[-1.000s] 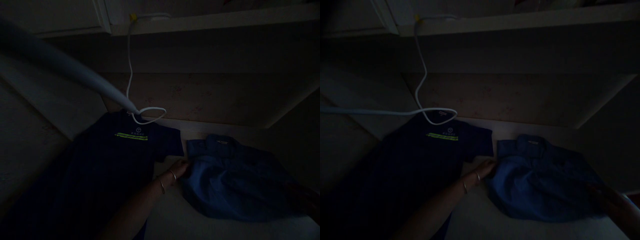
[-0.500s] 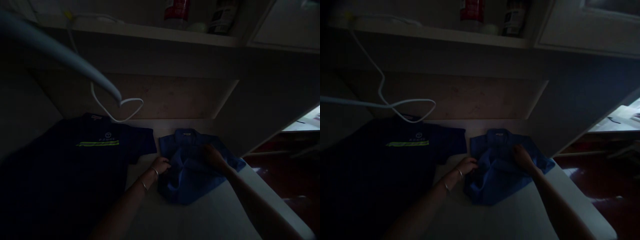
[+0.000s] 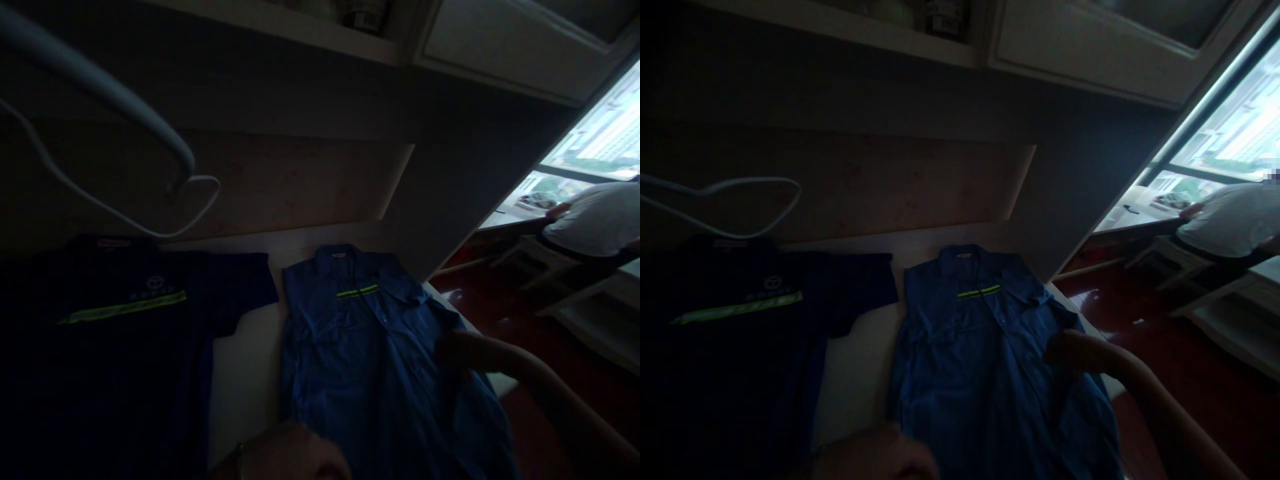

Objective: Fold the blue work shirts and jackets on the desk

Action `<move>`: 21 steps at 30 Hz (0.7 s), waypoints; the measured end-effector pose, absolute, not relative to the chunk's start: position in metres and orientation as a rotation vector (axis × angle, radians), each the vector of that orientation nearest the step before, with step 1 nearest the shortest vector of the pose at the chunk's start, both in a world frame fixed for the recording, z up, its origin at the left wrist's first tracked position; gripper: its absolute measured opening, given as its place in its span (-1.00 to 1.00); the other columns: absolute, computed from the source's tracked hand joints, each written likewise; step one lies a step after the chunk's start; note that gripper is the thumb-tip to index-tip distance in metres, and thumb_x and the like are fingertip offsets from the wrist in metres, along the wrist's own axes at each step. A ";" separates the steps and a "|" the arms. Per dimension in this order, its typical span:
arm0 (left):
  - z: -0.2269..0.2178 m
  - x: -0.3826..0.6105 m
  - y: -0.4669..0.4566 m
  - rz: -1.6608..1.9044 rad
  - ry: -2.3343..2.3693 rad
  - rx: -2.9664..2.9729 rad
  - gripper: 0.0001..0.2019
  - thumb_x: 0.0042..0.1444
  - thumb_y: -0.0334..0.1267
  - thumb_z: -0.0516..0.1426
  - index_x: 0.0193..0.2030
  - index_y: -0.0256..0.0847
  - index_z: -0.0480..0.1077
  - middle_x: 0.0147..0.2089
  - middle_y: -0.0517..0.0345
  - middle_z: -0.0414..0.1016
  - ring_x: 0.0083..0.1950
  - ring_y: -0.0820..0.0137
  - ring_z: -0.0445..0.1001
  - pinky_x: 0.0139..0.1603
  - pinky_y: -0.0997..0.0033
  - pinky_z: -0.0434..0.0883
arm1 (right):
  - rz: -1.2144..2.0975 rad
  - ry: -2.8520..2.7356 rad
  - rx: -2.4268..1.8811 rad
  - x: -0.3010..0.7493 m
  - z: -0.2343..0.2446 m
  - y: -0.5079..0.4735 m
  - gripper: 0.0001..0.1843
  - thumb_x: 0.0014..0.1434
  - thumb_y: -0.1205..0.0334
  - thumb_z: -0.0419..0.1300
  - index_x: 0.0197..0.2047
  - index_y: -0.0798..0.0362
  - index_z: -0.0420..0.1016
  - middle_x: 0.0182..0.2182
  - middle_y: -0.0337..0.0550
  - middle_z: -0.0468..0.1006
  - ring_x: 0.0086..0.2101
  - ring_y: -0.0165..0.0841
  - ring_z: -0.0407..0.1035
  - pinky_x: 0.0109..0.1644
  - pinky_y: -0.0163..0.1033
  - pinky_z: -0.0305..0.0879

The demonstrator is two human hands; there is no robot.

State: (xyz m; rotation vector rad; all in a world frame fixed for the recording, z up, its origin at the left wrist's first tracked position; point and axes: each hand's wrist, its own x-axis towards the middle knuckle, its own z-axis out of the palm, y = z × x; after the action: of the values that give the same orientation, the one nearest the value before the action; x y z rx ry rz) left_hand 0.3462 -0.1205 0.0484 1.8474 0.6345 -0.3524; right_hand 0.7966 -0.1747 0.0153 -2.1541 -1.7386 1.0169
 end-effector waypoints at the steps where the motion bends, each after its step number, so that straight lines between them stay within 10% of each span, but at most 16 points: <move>1: 0.053 0.358 -0.117 -0.231 0.671 1.837 -0.70 0.16 -0.15 0.00 -0.13 0.00 0.54 -0.28 0.21 0.63 -0.38 0.37 0.50 -0.35 0.40 0.35 | 1.011 -1.753 -2.145 0.792 0.015 -0.164 -0.68 0.07 -0.07 0.21 -0.44 0.02 0.52 -0.57 -0.17 0.50 -0.57 -0.35 0.37 -0.50 -0.29 0.31; 5: 0.039 0.406 -0.088 0.333 1.019 2.080 -0.65 0.24 -0.13 -0.01 0.08 -0.14 0.43 0.04 0.08 0.56 0.03 0.31 0.49 0.08 0.32 0.37 | 0.444 -1.867 -2.235 0.768 0.006 -0.105 -0.66 0.21 0.04 0.10 -0.08 0.04 0.53 -0.14 0.02 0.57 -0.17 -0.20 0.48 -0.04 -0.14 0.39; 9: -0.007 0.426 -0.058 0.367 1.252 2.487 -0.54 0.19 -0.17 0.08 0.23 -0.21 0.32 0.26 -0.07 0.37 0.24 0.07 0.32 0.21 0.02 0.29 | 0.040 -1.821 -2.518 0.756 -0.010 -0.064 -0.41 0.23 0.06 0.15 0.29 0.03 0.25 0.28 0.12 0.24 0.15 -0.04 0.28 0.15 0.02 0.26; 15: -0.030 0.401 -0.037 0.229 1.305 2.599 -0.59 0.12 -0.57 -0.10 -0.06 -0.23 0.45 0.01 -0.04 0.51 0.03 0.20 0.45 0.05 0.22 0.37 | 0.136 -1.774 -2.647 0.761 -0.019 -0.062 -0.68 0.30 0.35 -0.05 -0.02 0.08 0.48 0.01 0.11 0.50 -0.02 -0.12 0.44 -0.05 -0.13 0.34; 21: -0.020 0.330 -0.006 0.414 1.482 1.908 -0.70 0.08 -0.38 -0.05 -0.10 -0.20 0.40 -0.14 0.06 0.56 -0.09 0.29 0.52 -0.04 0.33 0.40 | 0.015 -1.376 -2.562 0.800 -0.004 -0.097 -0.63 0.33 0.24 -0.08 0.07 0.11 0.43 -0.01 0.13 0.53 -0.10 -0.17 0.47 -0.11 -0.22 0.35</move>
State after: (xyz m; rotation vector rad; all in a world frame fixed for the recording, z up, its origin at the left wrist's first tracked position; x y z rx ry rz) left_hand 0.3300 -0.0055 -0.0200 1.9080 1.4821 0.4144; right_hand 0.7998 -0.0968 -0.0041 -2.5617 -1.3757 0.0149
